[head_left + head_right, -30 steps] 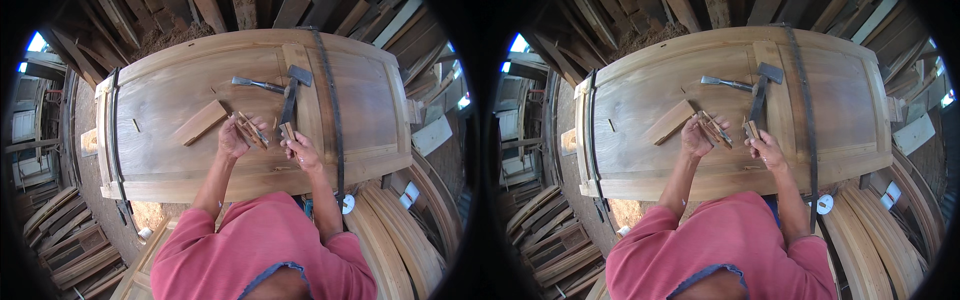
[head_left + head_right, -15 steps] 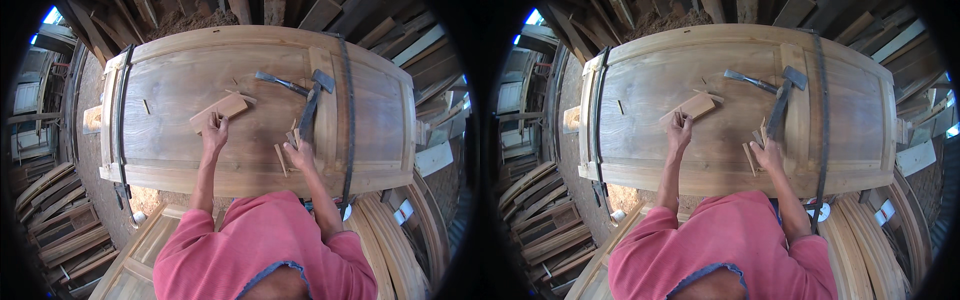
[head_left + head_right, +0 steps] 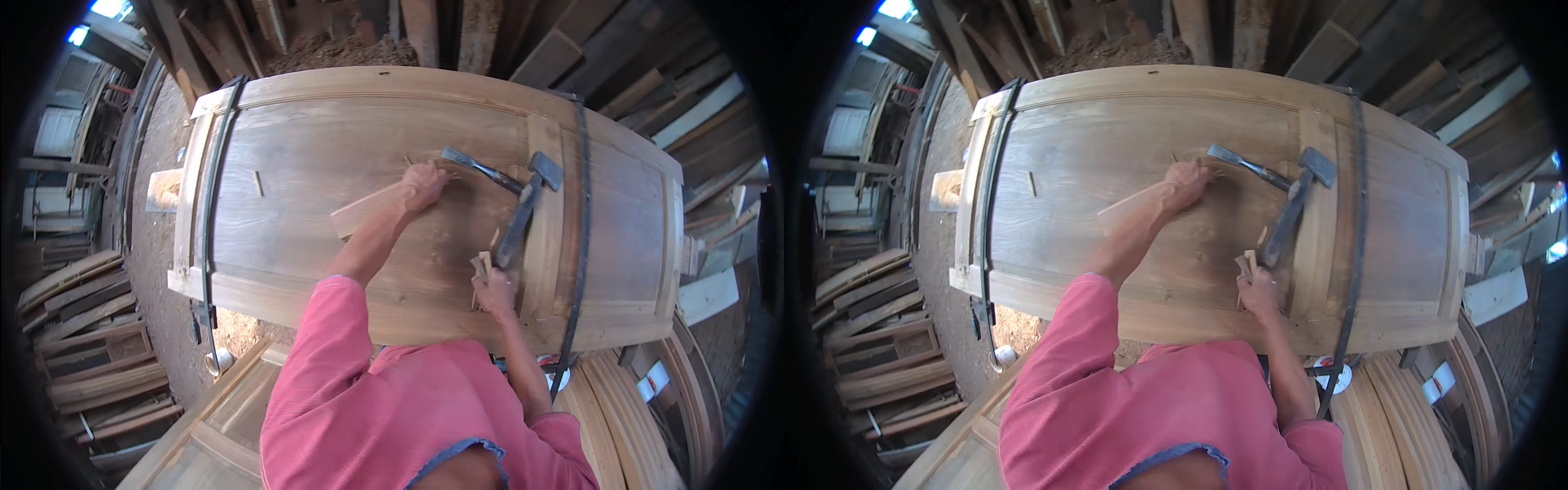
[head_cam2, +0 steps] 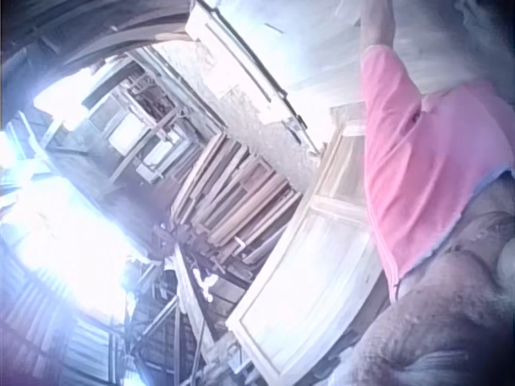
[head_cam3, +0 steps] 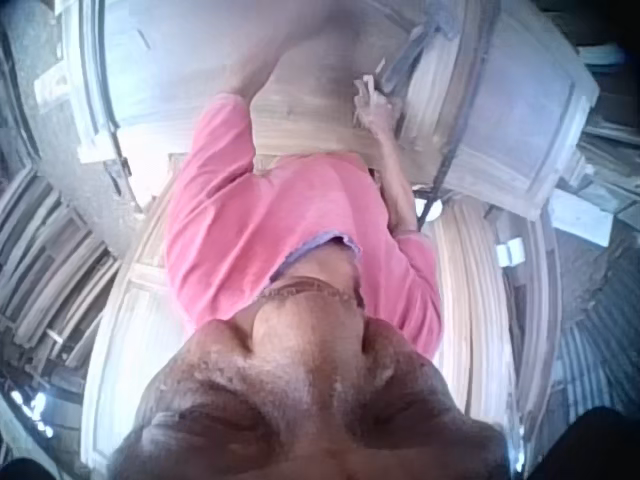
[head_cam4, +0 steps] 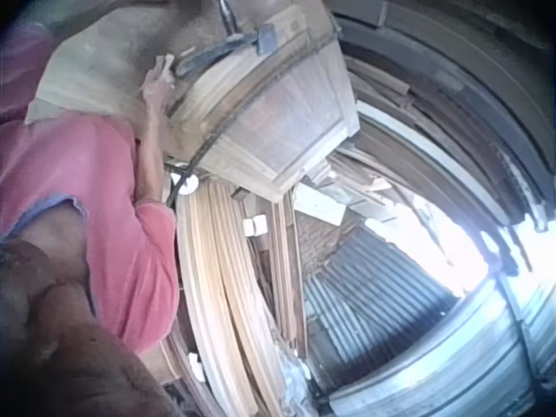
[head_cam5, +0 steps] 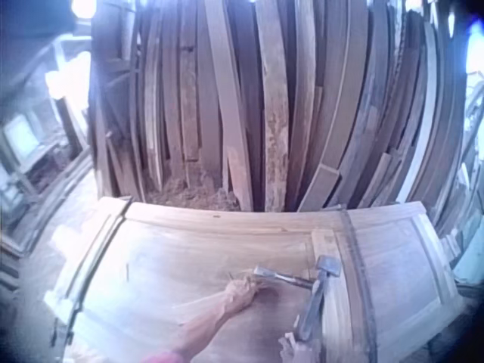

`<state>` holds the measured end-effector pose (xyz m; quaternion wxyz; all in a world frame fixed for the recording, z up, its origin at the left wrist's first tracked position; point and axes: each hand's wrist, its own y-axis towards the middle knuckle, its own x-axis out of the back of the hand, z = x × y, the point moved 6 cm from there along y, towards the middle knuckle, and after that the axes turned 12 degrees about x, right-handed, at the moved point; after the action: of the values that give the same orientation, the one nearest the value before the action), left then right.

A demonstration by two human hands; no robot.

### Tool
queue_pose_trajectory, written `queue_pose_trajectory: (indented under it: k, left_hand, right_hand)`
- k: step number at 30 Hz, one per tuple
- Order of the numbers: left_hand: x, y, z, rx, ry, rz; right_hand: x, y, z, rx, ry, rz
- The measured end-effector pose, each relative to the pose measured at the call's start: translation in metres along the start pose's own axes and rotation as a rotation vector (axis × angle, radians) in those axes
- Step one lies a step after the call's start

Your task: The person drills holes into a wooden door frame, hammers small wooden pegs into the holes, and then uses a chisel and hammer to trim and finish the wood.

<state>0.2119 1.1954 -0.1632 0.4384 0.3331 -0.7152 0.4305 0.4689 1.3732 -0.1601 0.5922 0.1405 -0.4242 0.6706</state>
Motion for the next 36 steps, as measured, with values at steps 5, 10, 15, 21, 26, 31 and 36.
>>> queue_pose_trajectory:
  k: [5, 10, 15, 21, 26, 31, 36]
  left_hand:
    - [0.084, -0.026, -0.025, 0.046, -0.238, -0.262]
    - [0.097, -0.112, 0.034, 0.25, -0.368, -0.151]
    - [0.046, -0.172, 0.064, 0.567, -1.25, 0.142]
    - [-0.025, -0.251, 0.23, 0.875, -1.1, -0.263]
    - [0.027, -0.269, 0.309, 1.009, -0.133, -0.299]
    - [0.099, -0.2, 0.188, 0.763, 0.172, -0.718]
    - [0.064, -0.126, 0.048, 0.504, -0.776, 0.02]
  right_hand:
    - [0.016, 0.039, -0.01, -0.003, 0.434, -0.257]
    - [0.017, 0.078, 0.129, 0.202, 0.684, -0.18]
    - [-0.016, 0.094, 0.211, 0.352, 0.54, -0.026]
    - [-0.055, 0.08, 0.227, 0.27, 0.511, 0.389]
    - [-0.035, 0.107, 0.122, 0.142, 0.386, -0.013]
    - [-0.024, 0.12, -0.008, -0.052, 0.238, -0.334]
    - [0.05, 0.08, 0.072, 0.015, 0.119, -0.322]
